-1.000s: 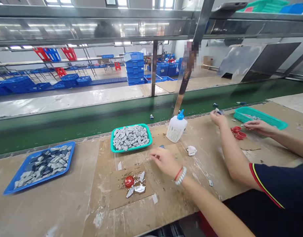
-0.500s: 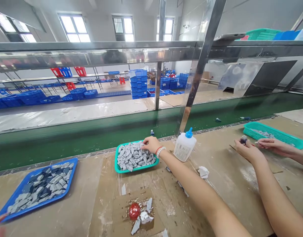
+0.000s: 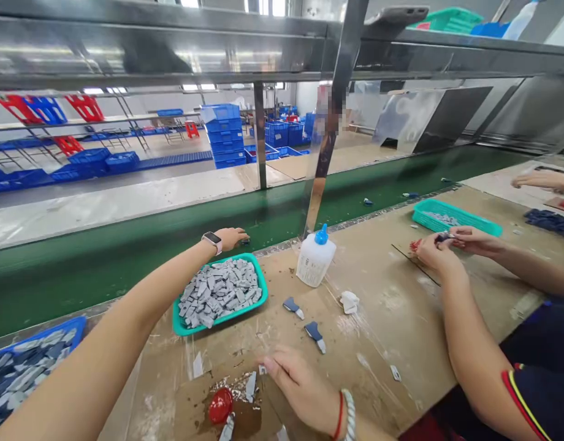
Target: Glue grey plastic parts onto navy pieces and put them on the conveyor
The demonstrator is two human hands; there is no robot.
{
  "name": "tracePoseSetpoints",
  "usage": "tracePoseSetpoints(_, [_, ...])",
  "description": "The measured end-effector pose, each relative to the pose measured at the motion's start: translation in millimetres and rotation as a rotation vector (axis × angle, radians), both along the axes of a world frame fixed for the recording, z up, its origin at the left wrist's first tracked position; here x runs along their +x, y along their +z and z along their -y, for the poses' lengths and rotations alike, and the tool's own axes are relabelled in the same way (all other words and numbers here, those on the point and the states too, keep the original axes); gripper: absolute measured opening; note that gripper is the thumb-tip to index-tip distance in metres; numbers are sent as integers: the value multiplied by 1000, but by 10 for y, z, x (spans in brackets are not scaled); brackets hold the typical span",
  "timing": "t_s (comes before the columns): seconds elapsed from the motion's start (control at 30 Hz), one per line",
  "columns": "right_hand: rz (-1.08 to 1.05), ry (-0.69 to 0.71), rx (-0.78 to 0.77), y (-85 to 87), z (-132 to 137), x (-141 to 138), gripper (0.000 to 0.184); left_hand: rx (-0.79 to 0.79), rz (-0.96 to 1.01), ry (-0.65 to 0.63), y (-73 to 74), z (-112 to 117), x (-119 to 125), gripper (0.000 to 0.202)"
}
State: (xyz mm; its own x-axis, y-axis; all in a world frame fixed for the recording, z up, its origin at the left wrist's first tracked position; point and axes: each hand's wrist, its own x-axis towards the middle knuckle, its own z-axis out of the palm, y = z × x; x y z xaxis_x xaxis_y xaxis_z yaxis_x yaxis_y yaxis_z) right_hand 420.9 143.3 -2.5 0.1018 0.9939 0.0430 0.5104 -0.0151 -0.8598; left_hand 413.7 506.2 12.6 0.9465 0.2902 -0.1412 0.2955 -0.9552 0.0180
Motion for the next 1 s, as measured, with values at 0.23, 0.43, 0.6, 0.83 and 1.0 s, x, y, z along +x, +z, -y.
tracePoseSetpoints(0.23, [-307,-164,-92,-202,376,-28,16,-13,19,27,-30,-79,-28,20])
tracePoseSetpoints(0.43, [-191,-146,13,-181,392,-234,20,2,392,190,346,314,-737,30])
tracePoseSetpoints(0.6, [-70,-60,127,-245,446,-417,28,-356,813,301,746,1299,-1831,28])
tracePoseSetpoints(0.83, [87,-6,118,-377,554,-546,24,-926,1188,687,366,2853,-3010,25])
tracePoseSetpoints(1.0, [-223,-124,-32,-227,539,-503,14,-1054,1071,983,-146,3408,-2933,25])
